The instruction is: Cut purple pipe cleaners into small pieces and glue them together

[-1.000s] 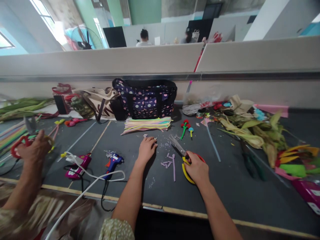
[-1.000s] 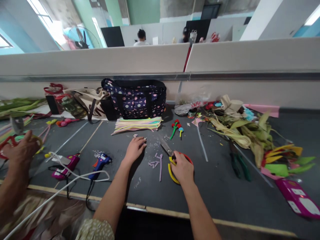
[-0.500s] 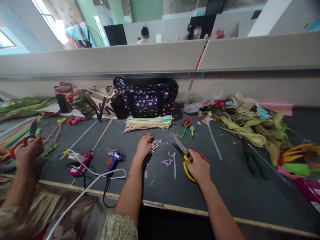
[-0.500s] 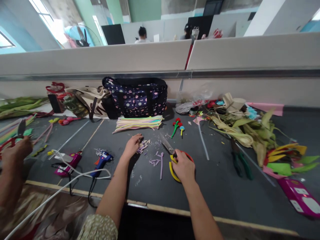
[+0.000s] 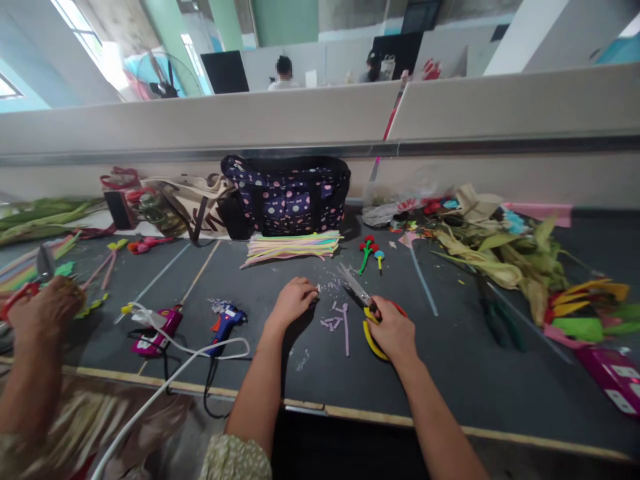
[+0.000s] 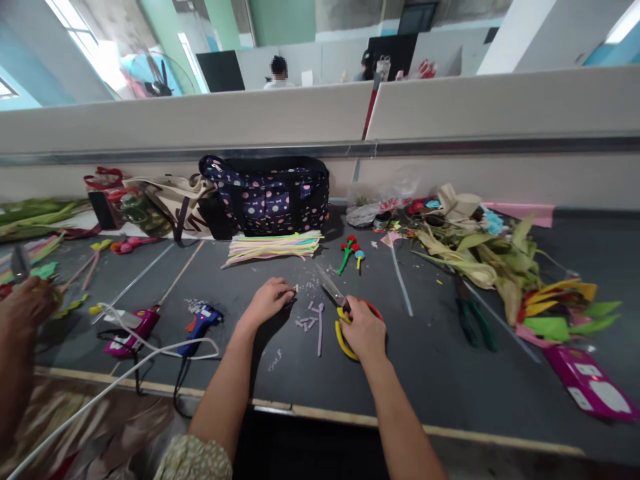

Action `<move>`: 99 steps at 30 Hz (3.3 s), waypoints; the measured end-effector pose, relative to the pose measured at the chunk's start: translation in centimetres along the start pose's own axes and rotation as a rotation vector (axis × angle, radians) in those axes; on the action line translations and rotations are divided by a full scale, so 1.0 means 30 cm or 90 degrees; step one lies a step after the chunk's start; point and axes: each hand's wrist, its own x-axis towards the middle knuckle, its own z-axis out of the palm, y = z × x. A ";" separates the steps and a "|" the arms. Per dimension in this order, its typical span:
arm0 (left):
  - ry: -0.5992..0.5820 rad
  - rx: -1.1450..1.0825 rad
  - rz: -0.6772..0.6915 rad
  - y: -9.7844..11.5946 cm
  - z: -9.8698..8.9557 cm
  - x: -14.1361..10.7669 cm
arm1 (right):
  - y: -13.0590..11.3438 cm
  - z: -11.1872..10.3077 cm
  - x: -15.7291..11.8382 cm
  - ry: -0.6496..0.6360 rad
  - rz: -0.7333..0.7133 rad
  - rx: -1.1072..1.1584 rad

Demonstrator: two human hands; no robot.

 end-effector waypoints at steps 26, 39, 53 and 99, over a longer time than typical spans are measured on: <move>0.004 0.100 -0.006 0.128 0.117 0.009 | 0.000 0.010 0.001 0.006 -0.013 -0.018; 0.184 -0.442 -0.144 0.126 0.136 0.020 | 0.013 0.037 -0.001 0.032 -0.034 -0.016; 0.205 -0.707 -0.189 0.139 0.124 0.030 | -0.010 0.028 -0.007 0.058 -0.119 0.023; 0.252 -1.072 -0.301 0.136 0.142 0.034 | -0.036 0.038 -0.017 0.038 -0.196 -0.067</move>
